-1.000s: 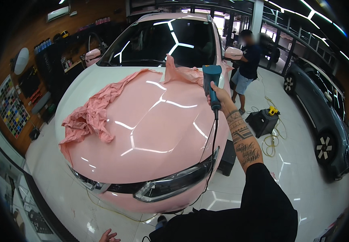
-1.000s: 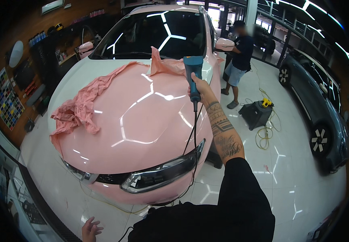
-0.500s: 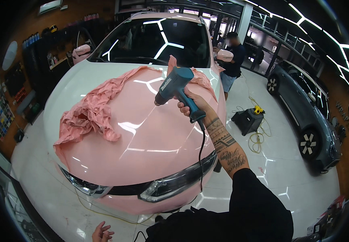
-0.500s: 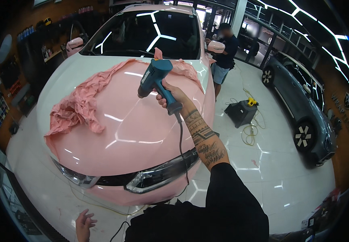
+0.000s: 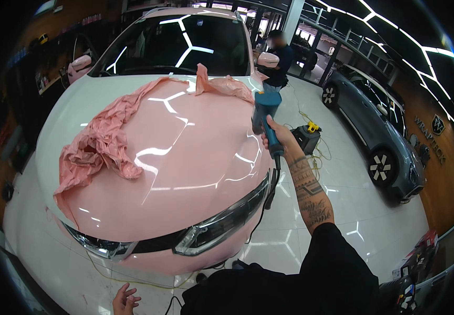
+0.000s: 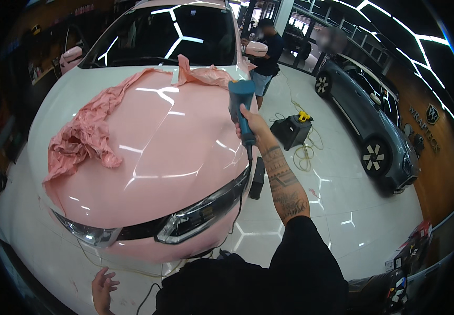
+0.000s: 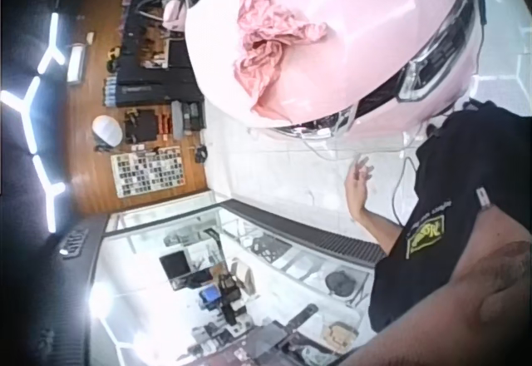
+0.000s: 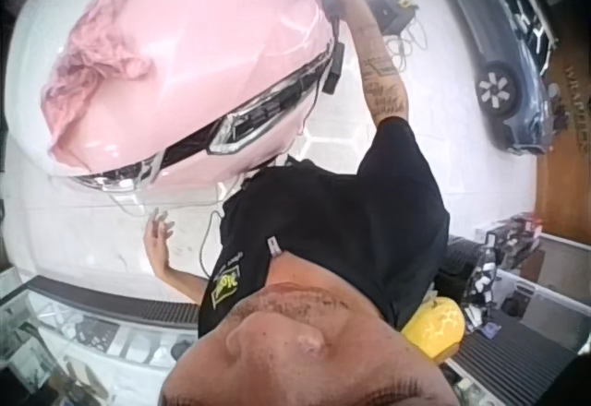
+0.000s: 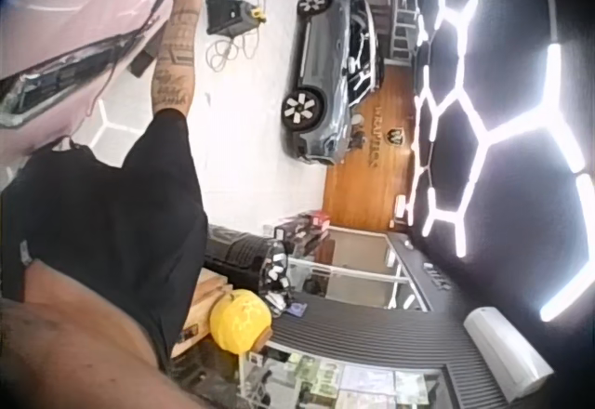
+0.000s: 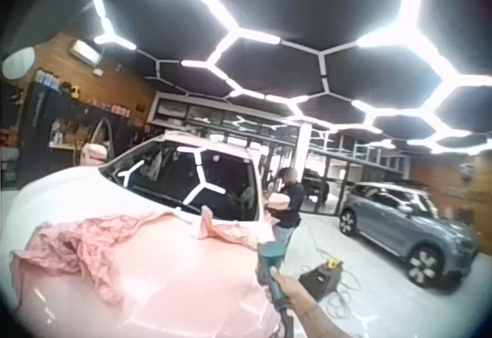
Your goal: The person applies a pink vinyl wrap to the hood of a white car. They use a heat gun to warm the material and their hands to smooth and stretch the vinyl over the curved surface, working from the center outward to remove wrinkles and ensure adhesion.
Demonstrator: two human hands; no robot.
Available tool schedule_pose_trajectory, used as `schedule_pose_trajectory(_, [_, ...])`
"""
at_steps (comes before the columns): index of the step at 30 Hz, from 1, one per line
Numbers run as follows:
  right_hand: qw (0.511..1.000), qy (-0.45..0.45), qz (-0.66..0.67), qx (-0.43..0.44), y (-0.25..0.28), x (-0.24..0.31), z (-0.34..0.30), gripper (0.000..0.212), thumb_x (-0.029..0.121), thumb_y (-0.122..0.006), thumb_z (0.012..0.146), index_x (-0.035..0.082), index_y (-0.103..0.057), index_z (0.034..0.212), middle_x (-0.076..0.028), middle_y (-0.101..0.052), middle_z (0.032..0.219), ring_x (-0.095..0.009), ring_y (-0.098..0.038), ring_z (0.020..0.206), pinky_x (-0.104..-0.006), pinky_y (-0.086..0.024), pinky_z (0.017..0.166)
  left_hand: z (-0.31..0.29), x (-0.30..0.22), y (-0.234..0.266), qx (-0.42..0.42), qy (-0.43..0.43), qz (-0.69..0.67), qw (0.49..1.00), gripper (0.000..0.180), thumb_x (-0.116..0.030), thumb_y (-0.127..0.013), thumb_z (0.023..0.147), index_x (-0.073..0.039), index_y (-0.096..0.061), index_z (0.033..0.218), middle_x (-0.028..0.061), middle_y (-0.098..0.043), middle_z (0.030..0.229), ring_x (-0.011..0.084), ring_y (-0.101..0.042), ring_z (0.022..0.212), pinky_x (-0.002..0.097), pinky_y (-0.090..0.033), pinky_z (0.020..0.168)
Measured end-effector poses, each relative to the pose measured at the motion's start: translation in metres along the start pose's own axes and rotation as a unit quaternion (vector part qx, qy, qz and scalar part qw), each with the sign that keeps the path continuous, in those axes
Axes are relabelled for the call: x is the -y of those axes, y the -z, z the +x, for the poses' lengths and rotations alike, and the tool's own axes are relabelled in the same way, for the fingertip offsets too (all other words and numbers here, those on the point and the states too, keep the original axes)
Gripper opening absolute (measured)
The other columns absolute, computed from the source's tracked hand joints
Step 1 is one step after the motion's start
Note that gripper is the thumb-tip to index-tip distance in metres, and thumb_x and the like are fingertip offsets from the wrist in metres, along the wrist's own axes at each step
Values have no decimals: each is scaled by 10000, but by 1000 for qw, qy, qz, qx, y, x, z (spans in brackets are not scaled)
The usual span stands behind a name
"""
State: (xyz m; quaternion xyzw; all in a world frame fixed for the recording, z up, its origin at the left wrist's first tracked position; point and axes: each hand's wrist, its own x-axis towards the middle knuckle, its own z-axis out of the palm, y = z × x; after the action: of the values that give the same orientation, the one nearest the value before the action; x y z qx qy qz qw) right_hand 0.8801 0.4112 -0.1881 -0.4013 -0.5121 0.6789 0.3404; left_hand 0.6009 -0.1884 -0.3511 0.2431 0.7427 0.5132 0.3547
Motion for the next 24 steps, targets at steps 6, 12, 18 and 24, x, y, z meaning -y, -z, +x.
schedule_pose_trajectory(6, [980,-51,121,147,11,-24,-29,513,547,-446,946,58,-523,1082,-47,-527,734,-125,-500,529,-250,-453,449,20,-16,4,40,-20,24,999,550,-283,-586,888,3,-453,1339,184,-634,1086,228,-664,819,308,-530,679])
schedule_pose_trajectory(12, [946,-64,166,273,-46,-31,-65,565,520,-390,976,15,-474,1215,-66,-517,775,-102,-496,531,-229,-453,418,39,-46,-15,63,-41,42,996,584,-345,-591,886,-4,-458,1341,189,-627,1112,233,-658,853,316,-524,709])
schedule_pose_trajectory(18, [930,-80,167,318,-79,-40,-76,567,525,-326,989,8,-469,1174,-70,-524,729,-110,-540,475,-215,-468,398,56,-50,-39,69,-48,49,995,685,-459,-616,869,-7,-448,1357,212,-616,1126,249,-663,857,316,-525,695])
schedule_pose_trajectory(24, [925,-112,227,284,-12,-50,-95,499,428,-417,988,1,-470,1242,-84,-543,701,-142,-535,433,-231,-433,362,68,-63,-75,39,-17,67,997,641,-401,-590,891,14,-440,1355,212,-624,1115,251,-667,857,310,-524,694])
